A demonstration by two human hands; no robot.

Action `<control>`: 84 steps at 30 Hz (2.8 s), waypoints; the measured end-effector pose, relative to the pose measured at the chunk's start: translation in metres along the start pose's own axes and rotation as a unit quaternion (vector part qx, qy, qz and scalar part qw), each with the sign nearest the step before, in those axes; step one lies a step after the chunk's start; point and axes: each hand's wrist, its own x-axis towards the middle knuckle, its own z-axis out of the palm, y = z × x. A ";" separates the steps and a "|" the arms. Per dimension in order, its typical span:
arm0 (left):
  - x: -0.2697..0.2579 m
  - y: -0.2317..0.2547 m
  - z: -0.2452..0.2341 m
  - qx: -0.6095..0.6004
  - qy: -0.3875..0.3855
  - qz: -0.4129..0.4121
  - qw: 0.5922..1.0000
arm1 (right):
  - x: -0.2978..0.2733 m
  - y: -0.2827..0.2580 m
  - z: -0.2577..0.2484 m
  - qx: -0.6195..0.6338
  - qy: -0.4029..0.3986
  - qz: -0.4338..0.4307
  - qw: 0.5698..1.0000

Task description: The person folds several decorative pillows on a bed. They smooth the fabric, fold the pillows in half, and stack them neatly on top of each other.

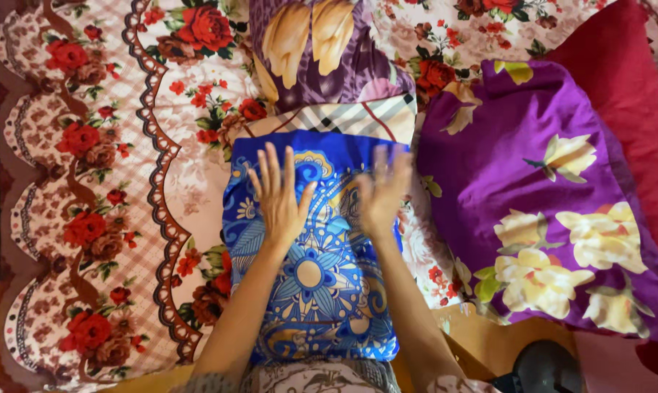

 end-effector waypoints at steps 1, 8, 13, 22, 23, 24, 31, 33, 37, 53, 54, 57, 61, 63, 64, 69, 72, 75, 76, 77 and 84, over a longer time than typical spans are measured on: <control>0.006 -0.005 0.008 0.020 -0.026 0.005 0.999 | 0.004 -0.004 0.011 -0.059 -0.024 -0.048 0.997; 0.014 -0.019 0.035 0.011 -0.027 0.011 1.000 | 0.011 -0.002 0.026 -0.042 -0.066 -0.021 0.997; 0.005 -0.009 0.005 -0.070 -0.025 0.003 0.997 | 0.009 -0.028 -0.035 0.170 -0.089 0.043 0.980; -0.018 -0.023 0.012 0.037 -0.074 -0.004 0.997 | -0.015 -0.028 0.020 0.024 -0.167 -0.146 0.975; -0.017 -0.023 0.015 0.036 -0.073 -0.008 0.997 | -0.012 -0.026 0.021 0.026 -0.167 -0.144 0.975; -0.019 -0.022 0.014 0.039 -0.079 -0.010 0.996 | -0.013 -0.028 0.019 0.030 -0.171 -0.138 0.975; -0.045 -0.003 -0.021 -0.044 -0.056 -0.035 0.997 | -0.023 -0.045 -0.068 0.346 -0.325 0.050 0.879; -0.076 0.008 -0.033 -0.022 -0.065 -0.044 0.997 | -0.051 -0.055 -0.082 0.242 -0.229 -0.035 0.942; -0.100 -0.004 -0.027 0.056 -0.109 -0.008 0.992 | -0.094 -0.071 -0.043 0.014 -0.210 -0.122 0.970; -0.149 -0.004 -0.046 0.035 -0.087 -0.009 0.996 | -0.140 -0.098 -0.063 -0.020 -0.180 -0.106 0.978; -0.150 -0.007 -0.043 0.034 -0.083 -0.010 0.996 | -0.142 -0.095 -0.058 -0.012 -0.175 -0.096 0.980; -0.153 -0.022 -0.028 0.032 -0.071 -0.003 0.997 | -0.141 -0.073 -0.046 0.041 -0.189 -0.085 0.977; -0.144 -0.075 -0.019 -0.084 -0.008 -0.078 0.993 | -0.137 -0.020 -0.048 0.050 -0.102 -0.067 0.991; -0.153 -0.098 -0.023 -0.164 -0.014 -0.177 0.970 | -0.138 0.006 -0.047 -0.088 -0.068 0.017 0.994; -0.156 -0.108 -0.025 -0.188 -0.045 -0.226 0.955 | -0.137 0.019 -0.047 -0.039 -0.057 0.054 0.996; -0.174 -0.119 -0.004 -0.462 -0.112 -0.392 0.787 | -0.133 0.048 -0.039 0.082 -0.093 0.301 0.946; -0.175 -0.128 0.017 -0.472 -0.116 -0.377 0.788 | -0.129 0.049 -0.039 0.092 -0.044 0.262 0.960; -0.181 -0.141 0.031 -0.384 -0.112 -0.349 0.847 | -0.112 0.037 -0.077 0.307 -0.039 0.352 0.884; -0.183 -0.146 0.039 -0.367 -0.104 -0.343 0.858 | -0.097 0.028 -0.102 0.365 -0.007 0.366 0.856; -0.184 -0.150 0.048 -0.350 -0.096 -0.337 0.868 | -0.083 0.013 -0.131 0.421 0.023 0.379 0.824; -0.154 -0.045 0.066 -0.367 -0.257 -0.259 0.856 | -0.046 -0.173 -0.276 0.309 0.014 0.101 0.946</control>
